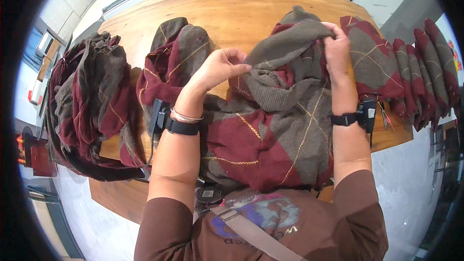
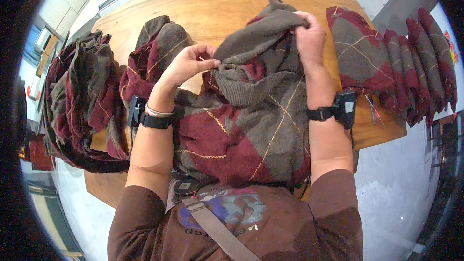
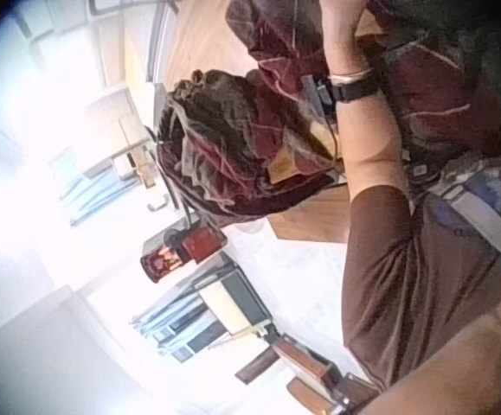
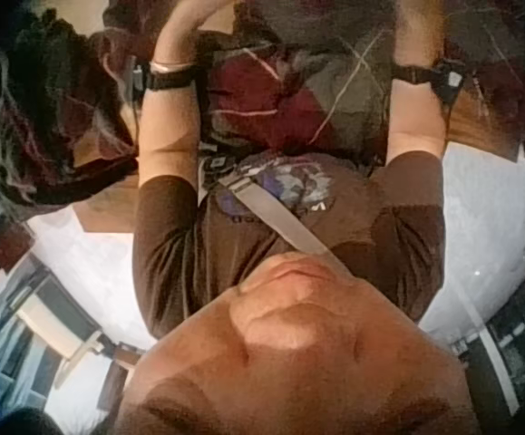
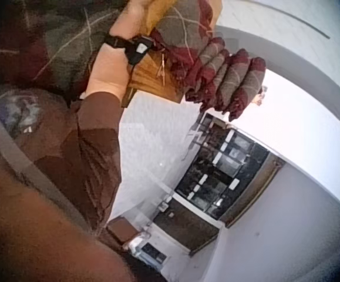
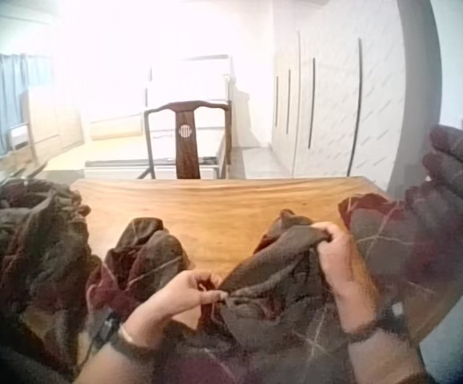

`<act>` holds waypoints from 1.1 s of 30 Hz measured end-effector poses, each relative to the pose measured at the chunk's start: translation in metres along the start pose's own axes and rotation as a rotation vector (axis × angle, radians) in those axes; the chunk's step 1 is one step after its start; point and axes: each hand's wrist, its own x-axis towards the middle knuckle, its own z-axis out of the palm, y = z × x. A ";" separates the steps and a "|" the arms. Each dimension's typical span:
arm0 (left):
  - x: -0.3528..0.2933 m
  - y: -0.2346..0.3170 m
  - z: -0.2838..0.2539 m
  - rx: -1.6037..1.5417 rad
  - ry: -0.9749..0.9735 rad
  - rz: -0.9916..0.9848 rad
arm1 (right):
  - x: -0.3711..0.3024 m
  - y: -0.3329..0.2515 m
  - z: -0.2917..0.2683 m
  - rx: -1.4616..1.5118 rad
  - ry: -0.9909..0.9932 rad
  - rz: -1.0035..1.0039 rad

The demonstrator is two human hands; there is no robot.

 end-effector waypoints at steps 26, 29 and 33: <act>0.004 0.008 -0.003 -0.933 0.223 0.252 | -0.030 -0.057 0.014 -0.309 -0.036 -0.522; 0.000 0.026 0.014 -0.949 0.101 0.306 | -0.055 -0.073 0.035 -0.155 -0.580 -0.426; -0.010 0.036 0.032 -0.876 -0.017 0.319 | -0.066 -0.065 0.042 -0.132 -0.686 -0.179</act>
